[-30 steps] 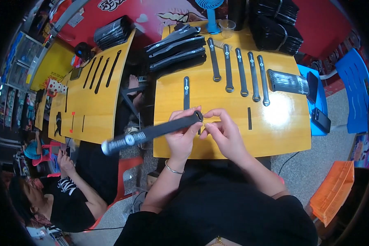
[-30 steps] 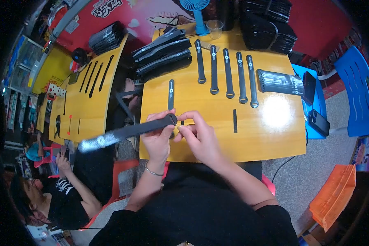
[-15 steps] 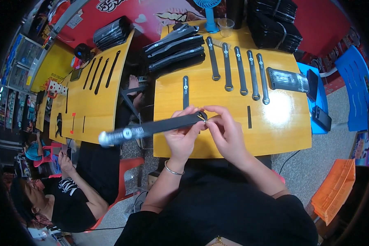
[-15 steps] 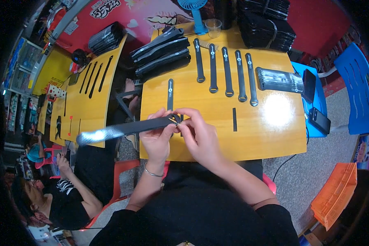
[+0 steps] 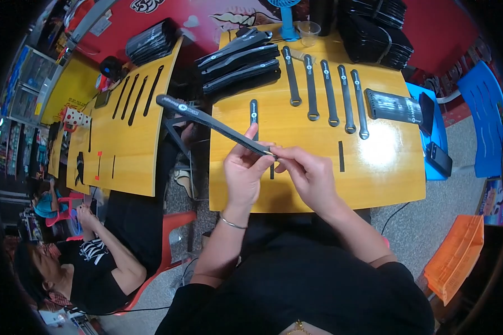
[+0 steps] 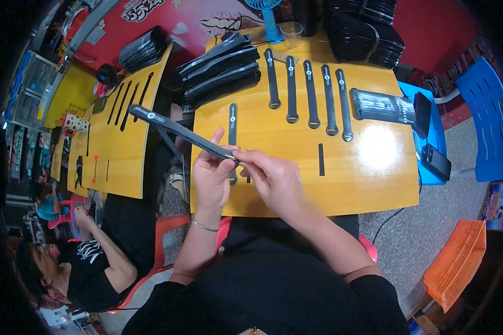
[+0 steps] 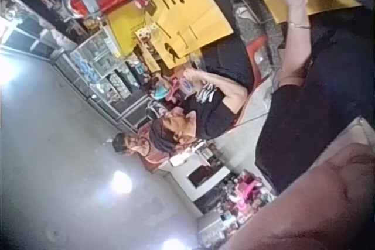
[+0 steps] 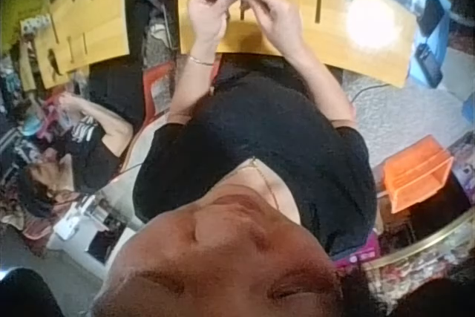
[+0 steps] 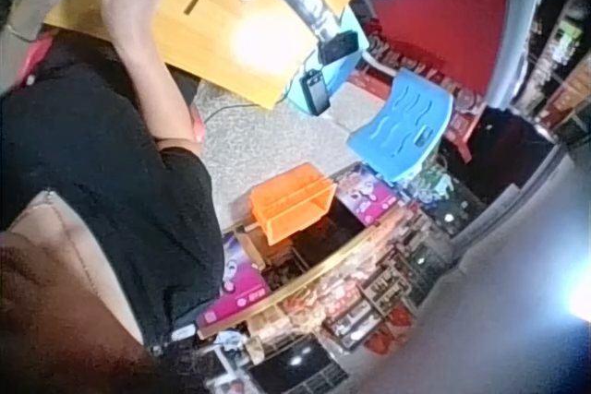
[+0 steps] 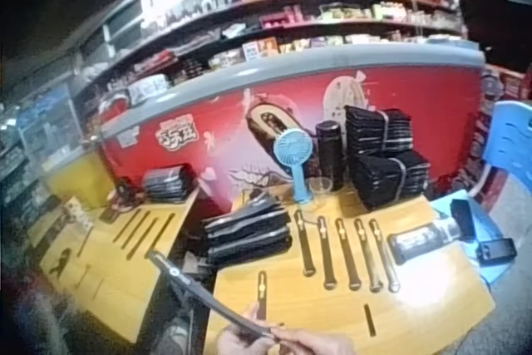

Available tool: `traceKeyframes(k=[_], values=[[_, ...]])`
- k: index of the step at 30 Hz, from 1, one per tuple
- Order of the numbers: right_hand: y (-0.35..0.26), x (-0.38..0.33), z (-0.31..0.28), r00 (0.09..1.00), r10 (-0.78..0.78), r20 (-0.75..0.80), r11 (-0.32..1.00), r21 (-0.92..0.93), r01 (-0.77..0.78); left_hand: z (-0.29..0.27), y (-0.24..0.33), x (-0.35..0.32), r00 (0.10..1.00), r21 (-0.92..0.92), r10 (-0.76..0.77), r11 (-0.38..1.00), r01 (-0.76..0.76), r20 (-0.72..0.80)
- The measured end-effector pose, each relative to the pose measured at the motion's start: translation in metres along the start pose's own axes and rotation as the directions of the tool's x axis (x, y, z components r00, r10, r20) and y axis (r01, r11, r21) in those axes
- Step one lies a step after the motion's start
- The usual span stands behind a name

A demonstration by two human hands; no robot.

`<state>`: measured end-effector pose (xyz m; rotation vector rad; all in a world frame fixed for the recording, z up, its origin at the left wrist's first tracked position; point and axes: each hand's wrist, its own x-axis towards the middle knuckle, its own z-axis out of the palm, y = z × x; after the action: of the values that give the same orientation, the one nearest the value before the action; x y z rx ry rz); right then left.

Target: Inspecting and organizing black fabric straps on a workbench.

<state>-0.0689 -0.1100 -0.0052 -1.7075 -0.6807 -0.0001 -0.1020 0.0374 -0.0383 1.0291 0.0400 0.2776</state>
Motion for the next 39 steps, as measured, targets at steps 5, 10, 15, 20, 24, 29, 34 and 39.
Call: traceKeyframes(k=[5, 10, 15, 20, 24, 29, 34, 39], values=[[-0.001, -0.001, 0.006, 0.992, 0.113, -0.054, 0.989, 0.102, -0.107, 0.027, -0.010, -0.005, 0.954, 0.014, 0.245, 0.969, -0.246, -0.170], [0.001, -0.002, 0.008, 0.990, 0.118, -0.083, 0.986, 0.124, -0.108, 0.021, -0.009, -0.008, 0.989, 0.149, 0.119, 0.983, -0.105, -0.091], [0.005, -0.005, 0.008, 0.983, 0.184, -0.021, 0.964, 0.200, -0.176, -0.002, -0.014, -0.013, 0.996, 0.479, 0.087, 0.873, -0.093, 0.036], [0.009, -0.008, 0.009, 0.985, 0.155, -0.070, 0.976, 0.166, -0.141, 0.005, -0.010, -0.018, 0.982, 0.653, 0.175, 0.735, -0.180, 0.073], [0.005, -0.010, 0.006, 0.991, 0.104, -0.083, 0.993, 0.060, -0.100, 0.013, -0.001, -0.018, 0.953, 0.752, 0.253, 0.594, -0.287, 0.164], [0.006, -0.008, -0.007, 0.995, 0.030, -0.091, 0.995, -0.096, -0.038, 0.007, 0.008, -0.020, 0.912, 0.763, 0.254, 0.501, -0.409, 0.322], [-0.006, -0.008, -0.020, 0.995, -0.084, 0.056, 0.981, -0.172, 0.093, -0.001, 0.027, -0.033, 0.914, 0.739, 0.087, 0.561, -0.374, 0.396], [-0.016, -0.007, -0.035, 0.960, -0.145, 0.238, 0.966, -0.175, 0.189, -0.005, 0.033, -0.040, 0.963, 0.591, 0.037, 0.783, -0.195, 0.269]])
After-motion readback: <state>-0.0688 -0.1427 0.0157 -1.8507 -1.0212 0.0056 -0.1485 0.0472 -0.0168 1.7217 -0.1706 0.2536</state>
